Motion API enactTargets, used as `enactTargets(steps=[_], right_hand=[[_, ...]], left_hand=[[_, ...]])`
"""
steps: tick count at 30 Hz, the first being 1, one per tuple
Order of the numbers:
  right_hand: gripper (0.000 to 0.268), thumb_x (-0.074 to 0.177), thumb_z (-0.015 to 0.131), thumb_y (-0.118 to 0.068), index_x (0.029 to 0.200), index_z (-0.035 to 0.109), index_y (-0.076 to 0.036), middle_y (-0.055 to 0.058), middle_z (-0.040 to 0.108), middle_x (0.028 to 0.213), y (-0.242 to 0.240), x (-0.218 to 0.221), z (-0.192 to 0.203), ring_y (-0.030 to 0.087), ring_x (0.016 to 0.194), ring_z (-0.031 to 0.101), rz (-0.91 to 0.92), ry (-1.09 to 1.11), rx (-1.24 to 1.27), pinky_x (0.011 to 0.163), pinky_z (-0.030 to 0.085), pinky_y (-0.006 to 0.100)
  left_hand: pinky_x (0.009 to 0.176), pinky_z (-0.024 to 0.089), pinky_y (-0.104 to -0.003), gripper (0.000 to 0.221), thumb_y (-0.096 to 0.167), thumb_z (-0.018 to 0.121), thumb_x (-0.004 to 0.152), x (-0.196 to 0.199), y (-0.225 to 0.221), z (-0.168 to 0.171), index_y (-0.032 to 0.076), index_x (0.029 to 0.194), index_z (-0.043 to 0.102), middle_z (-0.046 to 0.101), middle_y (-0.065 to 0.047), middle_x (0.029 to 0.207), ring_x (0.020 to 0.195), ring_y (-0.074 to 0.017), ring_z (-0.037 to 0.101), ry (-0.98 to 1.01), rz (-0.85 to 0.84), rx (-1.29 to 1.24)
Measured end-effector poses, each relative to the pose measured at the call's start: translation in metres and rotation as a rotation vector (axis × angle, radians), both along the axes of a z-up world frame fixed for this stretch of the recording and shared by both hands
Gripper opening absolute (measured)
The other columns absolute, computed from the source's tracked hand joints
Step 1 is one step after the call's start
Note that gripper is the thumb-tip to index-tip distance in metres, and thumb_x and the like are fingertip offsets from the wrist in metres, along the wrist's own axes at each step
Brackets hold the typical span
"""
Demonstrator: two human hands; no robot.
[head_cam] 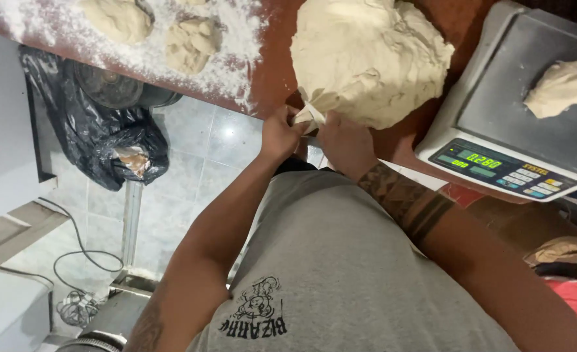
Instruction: Portioning dough by cutting pieces with a scraper and weighing them on a scale.
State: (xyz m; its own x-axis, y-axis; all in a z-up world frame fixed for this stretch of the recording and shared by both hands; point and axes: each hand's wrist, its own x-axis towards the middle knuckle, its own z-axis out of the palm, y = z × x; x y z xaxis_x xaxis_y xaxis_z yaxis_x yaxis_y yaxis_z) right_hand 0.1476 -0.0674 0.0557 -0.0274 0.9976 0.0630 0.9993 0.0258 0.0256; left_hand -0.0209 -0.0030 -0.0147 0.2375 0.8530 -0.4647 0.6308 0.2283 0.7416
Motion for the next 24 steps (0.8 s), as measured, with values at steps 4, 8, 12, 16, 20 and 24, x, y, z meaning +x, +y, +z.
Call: enactTargets(steps=[4, 8, 12, 16, 20, 24], right_hand=[[0.029, 0.089, 0.065, -0.034, 0.093, 0.06, -0.005, 0.008, 0.053, 0.061, 0.026, -0.003, -0.052, 0.033, 0.052, 0.063, 0.077, 0.269, 0.12, 0.043, 0.05, 0.044], [0.018, 0.09, 0.067, -0.027, 0.086, 0.065, -0.01, 0.006, 0.044, 0.064, 0.048, 0.009, -0.067, 0.023, 0.052, 0.05, 0.159, -0.007, 0.627, 0.047, 0.046, 0.033], [0.045, 0.092, 0.074, -0.037, 0.125, 0.065, -0.008, 0.025, 0.069, 0.107, 0.017, 0.039, 0.023, 0.046, 0.111, 0.064, -0.551, 1.106, -0.094, 0.095, 0.051, 0.057], [0.06, 0.095, 0.075, -0.041, 0.139, 0.059, -0.004, 0.026, 0.062, 0.132, -0.035, 0.077, 0.088, 0.044, 0.131, 0.052, -0.942, 1.097, -0.207, 0.113, 0.036, 0.055], [0.031, 0.097, 0.073, -0.032, 0.121, 0.067, -0.012, 0.014, 0.071, 0.108, -0.106, 0.119, 0.071, 0.037, 0.109, 0.066, -1.07, 1.058, -0.047, 0.091, 0.048, 0.05], [0.024, 0.1, 0.072, -0.027, 0.115, 0.065, -0.01, 0.013, 0.069, 0.094, -0.162, 0.149, 0.061, 0.027, 0.083, 0.067, -1.169, 1.097, 0.085, 0.076, 0.052, 0.044]], left_hand=[[0.073, 0.06, -0.038, 0.027, 0.023, 0.081, 0.083, -0.02, -0.001, 0.018, 0.013, 0.107, 0.072, 0.071, -0.009, 0.091, 0.085, -0.025, 0.073, -0.219, 0.239, -0.216], [0.081, 0.064, -0.041, 0.019, 0.0, 0.076, 0.086, -0.028, 0.018, 0.068, 0.004, 0.098, 0.062, 0.069, -0.009, 0.091, 0.089, -0.026, 0.076, -0.829, 0.724, -0.436], [0.072, 0.067, -0.039, 0.022, 0.0, 0.077, 0.086, -0.042, 0.038, 0.093, 0.006, 0.101, 0.062, 0.072, -0.01, 0.091, 0.083, -0.0253, 0.076, -1.008, 0.744, -0.484], [0.067, 0.057, -0.037, 0.012, 0.018, 0.071, 0.084, -0.038, 0.077, 0.161, 0.02, 0.093, 0.063, 0.065, -0.001, 0.09, 0.079, -0.0226, 0.068, -1.322, 0.765, -0.551], [0.086, 0.057, -0.049, 0.03, 0.041, 0.066, 0.089, 0.001, 0.099, 0.176, 0.013, 0.099, 0.065, 0.063, -0.008, 0.085, 0.085, -0.0261, 0.067, -1.328, 0.508, -0.524], [0.106, 0.053, -0.054, 0.032, 0.043, 0.063, 0.096, 0.09, 0.074, 0.17, 0.011, 0.091, 0.065, 0.065, -0.007, 0.082, 0.086, -0.0212, 0.066, -1.074, 0.394, -0.332]])
